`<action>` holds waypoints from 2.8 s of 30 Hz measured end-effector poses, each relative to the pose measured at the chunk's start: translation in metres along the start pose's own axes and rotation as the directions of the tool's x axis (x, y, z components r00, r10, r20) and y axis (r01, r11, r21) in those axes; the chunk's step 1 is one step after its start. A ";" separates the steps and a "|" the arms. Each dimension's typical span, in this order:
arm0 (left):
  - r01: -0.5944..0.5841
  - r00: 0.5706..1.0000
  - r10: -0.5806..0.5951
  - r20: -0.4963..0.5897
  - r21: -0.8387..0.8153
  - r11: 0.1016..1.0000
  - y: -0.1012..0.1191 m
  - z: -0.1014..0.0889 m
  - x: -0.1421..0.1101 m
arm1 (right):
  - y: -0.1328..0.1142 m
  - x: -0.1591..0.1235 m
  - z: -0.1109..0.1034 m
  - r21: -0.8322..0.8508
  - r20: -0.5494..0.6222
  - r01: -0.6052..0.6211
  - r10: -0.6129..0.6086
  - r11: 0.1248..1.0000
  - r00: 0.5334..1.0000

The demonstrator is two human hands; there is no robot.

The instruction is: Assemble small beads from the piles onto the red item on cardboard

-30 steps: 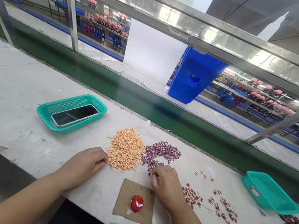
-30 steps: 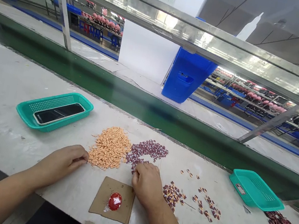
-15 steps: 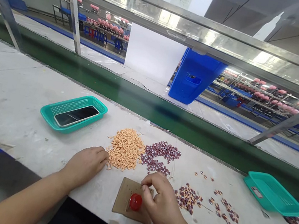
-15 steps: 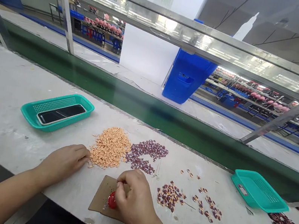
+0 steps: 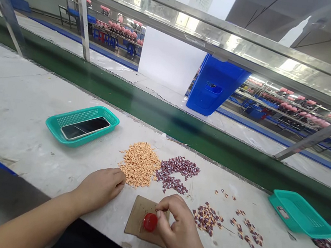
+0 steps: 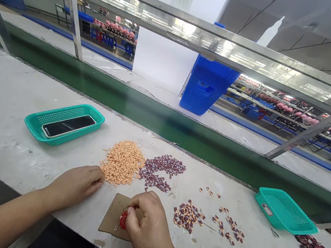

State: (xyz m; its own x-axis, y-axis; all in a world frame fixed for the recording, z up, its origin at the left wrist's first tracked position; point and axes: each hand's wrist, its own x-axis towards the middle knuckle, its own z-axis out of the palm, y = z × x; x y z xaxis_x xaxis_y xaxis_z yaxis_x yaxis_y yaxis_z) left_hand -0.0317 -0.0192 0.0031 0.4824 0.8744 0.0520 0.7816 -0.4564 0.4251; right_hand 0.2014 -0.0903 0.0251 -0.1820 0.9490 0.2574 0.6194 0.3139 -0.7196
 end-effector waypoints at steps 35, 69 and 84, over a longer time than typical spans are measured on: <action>0.322 0.947 -0.085 0.310 -0.905 0.277 0.069 0.039 -0.035 | 0.014 -0.022 -0.001 -0.152 0.062 -0.081 0.091 0.985 0.994; 0.280 0.960 -0.005 0.282 -0.952 0.126 0.063 0.046 -0.035 | -0.005 -0.022 0.021 0.126 -0.044 -0.003 0.008 0.992 0.999; 0.190 0.981 -0.023 0.192 -0.934 0.301 0.066 0.038 -0.037 | -0.006 -0.027 0.024 0.201 0.054 -0.122 0.114 0.972 0.992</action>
State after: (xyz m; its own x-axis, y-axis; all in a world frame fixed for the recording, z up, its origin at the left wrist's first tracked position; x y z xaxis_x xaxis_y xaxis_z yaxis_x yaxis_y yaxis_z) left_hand 0.0169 -0.0875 -0.0049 0.5309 0.8370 -0.1326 -0.0422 0.1824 0.9823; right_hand 0.1845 -0.1166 0.0072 -0.1510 0.9787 0.1389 0.4707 0.1948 -0.8605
